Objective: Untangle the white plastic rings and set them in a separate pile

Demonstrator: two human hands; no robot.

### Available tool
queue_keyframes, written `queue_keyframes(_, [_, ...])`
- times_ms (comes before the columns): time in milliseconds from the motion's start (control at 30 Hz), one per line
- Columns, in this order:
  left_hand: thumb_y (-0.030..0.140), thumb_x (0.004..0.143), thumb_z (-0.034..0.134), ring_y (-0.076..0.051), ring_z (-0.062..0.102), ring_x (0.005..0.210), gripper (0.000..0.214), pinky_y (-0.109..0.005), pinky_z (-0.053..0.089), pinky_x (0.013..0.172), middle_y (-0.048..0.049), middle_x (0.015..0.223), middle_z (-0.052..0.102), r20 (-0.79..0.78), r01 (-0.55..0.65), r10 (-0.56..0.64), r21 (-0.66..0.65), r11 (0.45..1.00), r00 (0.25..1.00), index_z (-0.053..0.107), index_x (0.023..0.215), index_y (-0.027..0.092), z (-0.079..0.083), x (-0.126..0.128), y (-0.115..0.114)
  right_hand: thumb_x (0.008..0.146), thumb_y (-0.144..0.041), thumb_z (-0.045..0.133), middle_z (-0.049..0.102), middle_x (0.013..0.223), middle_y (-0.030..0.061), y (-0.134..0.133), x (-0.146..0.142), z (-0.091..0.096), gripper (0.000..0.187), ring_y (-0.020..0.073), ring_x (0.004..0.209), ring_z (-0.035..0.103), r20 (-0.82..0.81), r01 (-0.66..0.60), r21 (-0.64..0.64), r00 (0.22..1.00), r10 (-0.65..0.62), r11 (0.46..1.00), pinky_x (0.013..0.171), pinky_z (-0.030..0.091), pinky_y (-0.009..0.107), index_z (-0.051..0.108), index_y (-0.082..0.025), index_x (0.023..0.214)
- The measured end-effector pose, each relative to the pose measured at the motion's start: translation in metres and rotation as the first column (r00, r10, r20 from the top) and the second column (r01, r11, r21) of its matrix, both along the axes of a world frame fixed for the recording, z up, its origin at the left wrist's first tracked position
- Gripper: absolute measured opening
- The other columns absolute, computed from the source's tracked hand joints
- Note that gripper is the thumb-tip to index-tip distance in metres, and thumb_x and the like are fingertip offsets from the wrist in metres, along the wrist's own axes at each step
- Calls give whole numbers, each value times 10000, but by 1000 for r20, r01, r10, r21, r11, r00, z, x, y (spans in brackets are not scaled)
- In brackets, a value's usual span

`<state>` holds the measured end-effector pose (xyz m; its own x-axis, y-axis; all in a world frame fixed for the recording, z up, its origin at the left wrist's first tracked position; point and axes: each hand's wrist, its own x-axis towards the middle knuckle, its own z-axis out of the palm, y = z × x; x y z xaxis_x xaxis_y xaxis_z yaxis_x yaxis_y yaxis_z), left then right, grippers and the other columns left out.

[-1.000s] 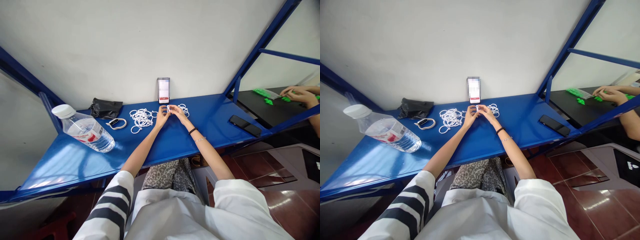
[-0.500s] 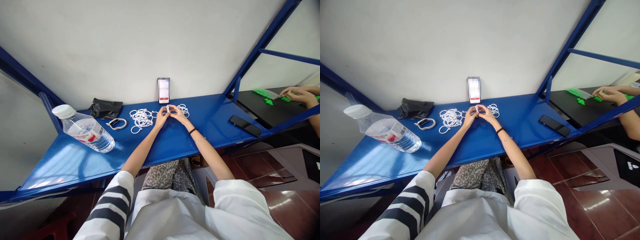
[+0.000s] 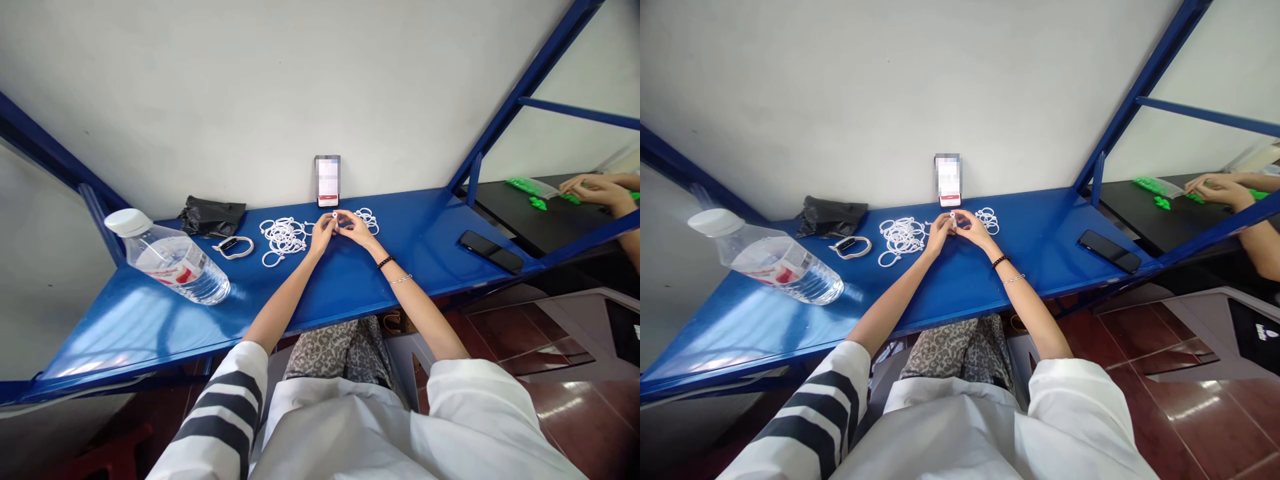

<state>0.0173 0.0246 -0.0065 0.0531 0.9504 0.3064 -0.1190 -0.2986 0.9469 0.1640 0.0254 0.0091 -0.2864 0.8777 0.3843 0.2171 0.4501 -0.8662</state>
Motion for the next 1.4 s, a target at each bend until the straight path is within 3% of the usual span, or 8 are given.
queue_keyframes(267, [550, 825, 609, -191, 655, 897, 382, -238, 525, 624, -67, 970, 686, 76, -14, 17, -43, 999, 997, 651, 944, 189, -2, -1, 6, 766, -298, 651, 575, 1195, 77, -5, -2, 4, 437, 230, 1068, 581, 36, 12, 88, 999, -15, 996, 820, 524, 346, 598, -258, 1199])
queue_keyframes(500, [580, 793, 623, -180, 647, 893, 408, -235, 517, 633, -58, 969, 681, 62, -10, 14, -65, 998, 998, 632, 933, 196, -5, -5, 9, 707, -271, 681, 591, 1121, 51, -4, -5, 3, 453, 210, 1045, 587, 15, 14, 54, 1000, -15, 998, 802, 517, 319, 526, -245, 1131])
queue_keyframes(1400, [375, 763, 676, -132, 620, 756, 199, -243, 505, 672, -19, 798, 659, 122, -23, 38, -122, 992, 992, 640, 785, 181, -8, -10, 14, 707, -275, 683, 583, 1096, 50, -8, -8, 3, 396, 205, 1020, 581, 78, -1, 57, 997, -4, 998, 787, 510, 314, 531, -233, 1070])
